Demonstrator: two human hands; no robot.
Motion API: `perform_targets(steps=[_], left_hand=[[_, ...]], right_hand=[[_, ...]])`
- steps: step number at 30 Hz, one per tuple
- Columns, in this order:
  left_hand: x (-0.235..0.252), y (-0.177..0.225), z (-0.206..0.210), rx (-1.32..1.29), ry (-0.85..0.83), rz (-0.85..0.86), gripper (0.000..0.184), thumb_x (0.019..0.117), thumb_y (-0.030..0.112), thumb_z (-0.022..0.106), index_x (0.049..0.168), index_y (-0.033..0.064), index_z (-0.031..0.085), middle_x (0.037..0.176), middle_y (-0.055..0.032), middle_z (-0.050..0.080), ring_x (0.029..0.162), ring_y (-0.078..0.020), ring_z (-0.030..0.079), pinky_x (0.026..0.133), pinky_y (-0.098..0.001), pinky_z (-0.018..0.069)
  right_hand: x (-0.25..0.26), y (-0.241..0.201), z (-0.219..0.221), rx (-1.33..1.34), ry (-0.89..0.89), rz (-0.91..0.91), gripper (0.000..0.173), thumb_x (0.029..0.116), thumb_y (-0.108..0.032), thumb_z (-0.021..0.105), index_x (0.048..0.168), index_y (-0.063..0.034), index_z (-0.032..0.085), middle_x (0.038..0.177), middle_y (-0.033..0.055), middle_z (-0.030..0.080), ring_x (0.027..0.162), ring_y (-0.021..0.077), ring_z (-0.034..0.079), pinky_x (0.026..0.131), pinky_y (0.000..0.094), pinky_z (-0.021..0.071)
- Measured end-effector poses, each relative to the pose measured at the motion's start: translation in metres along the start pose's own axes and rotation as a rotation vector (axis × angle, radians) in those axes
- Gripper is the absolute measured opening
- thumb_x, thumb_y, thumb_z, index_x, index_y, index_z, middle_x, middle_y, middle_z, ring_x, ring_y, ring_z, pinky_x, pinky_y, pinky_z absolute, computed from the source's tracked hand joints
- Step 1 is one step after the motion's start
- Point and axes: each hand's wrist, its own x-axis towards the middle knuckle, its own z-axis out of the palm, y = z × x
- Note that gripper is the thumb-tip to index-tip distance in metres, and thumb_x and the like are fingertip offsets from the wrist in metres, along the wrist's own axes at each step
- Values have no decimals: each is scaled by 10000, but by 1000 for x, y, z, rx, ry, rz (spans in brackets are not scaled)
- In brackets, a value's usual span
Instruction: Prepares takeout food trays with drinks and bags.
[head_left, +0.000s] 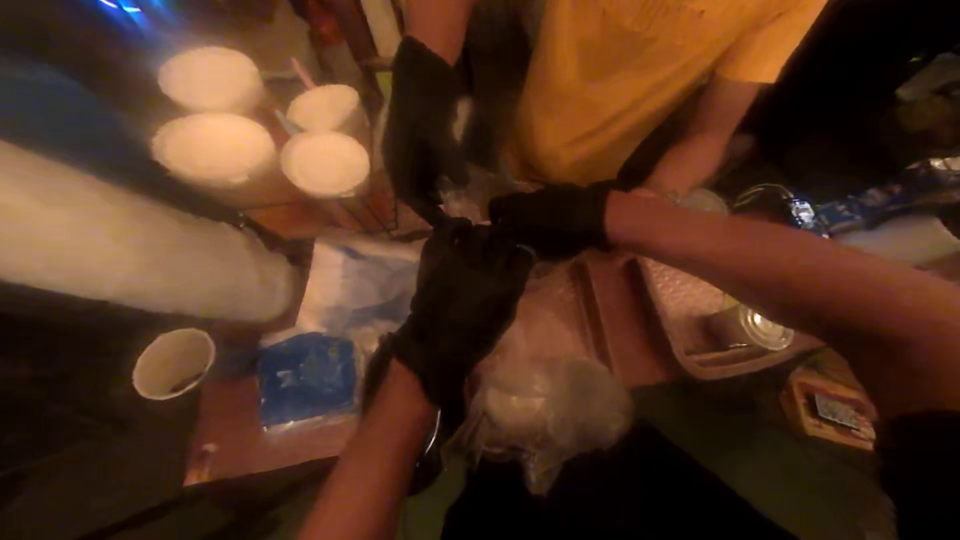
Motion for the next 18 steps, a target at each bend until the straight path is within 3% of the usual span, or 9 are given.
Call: perform_targets(steps=[3, 8, 13, 16, 18], left_hand=[[0, 2, -4, 8, 3, 0, 182, 1006, 223, 558, 1041, 156, 723, 953, -74, 706, 967, -294, 672, 1011, -544, 428], [-7, 5, -4, -23, -24, -17, 196, 1021, 221, 540, 1024, 146, 720, 948, -69, 704, 996, -287, 667, 1038, -550, 411], [-7, 8, -6, 3, -23, -39, 216, 1021, 236, 547, 1080, 155, 738, 1015, -81, 716, 1079, -297, 656, 1052, -543, 406], [-8, 8, -10, 16, -42, -52, 221, 1031, 243, 539, 1087, 132, 722, 1037, -111, 715, 1159, -351, 630, 1043, -575, 409], [-7, 5, -12, 15, -54, -51, 227, 1037, 246, 529, 1075, 121, 714, 1064, -129, 714, 1183, -374, 617, 1046, -583, 415]], right_hand=[[3, -7, 1, -91, -135, 58, 390, 963, -43, 638, 1329, -177, 637, 1380, 188, 531, 1122, 432, 612, 803, 601, 554], [6, 12, 26, -146, -203, 41, 345, 959, -98, 659, 1301, -129, 624, 1280, 229, 557, 1066, 449, 622, 787, 602, 552], [9, 17, 41, -84, -229, 35, 318, 982, -57, 624, 1293, -123, 641, 1314, 234, 561, 1099, 450, 623, 839, 617, 543], [3, 22, 25, 3, -201, -10, 387, 957, -112, 685, 1338, -127, 617, 1256, 201, 612, 1067, 403, 649, 856, 590, 545], [-16, 19, -5, 154, -116, 38, 452, 959, -201, 715, 1394, -145, 601, 1285, 156, 644, 1162, 344, 630, 976, 561, 506]])
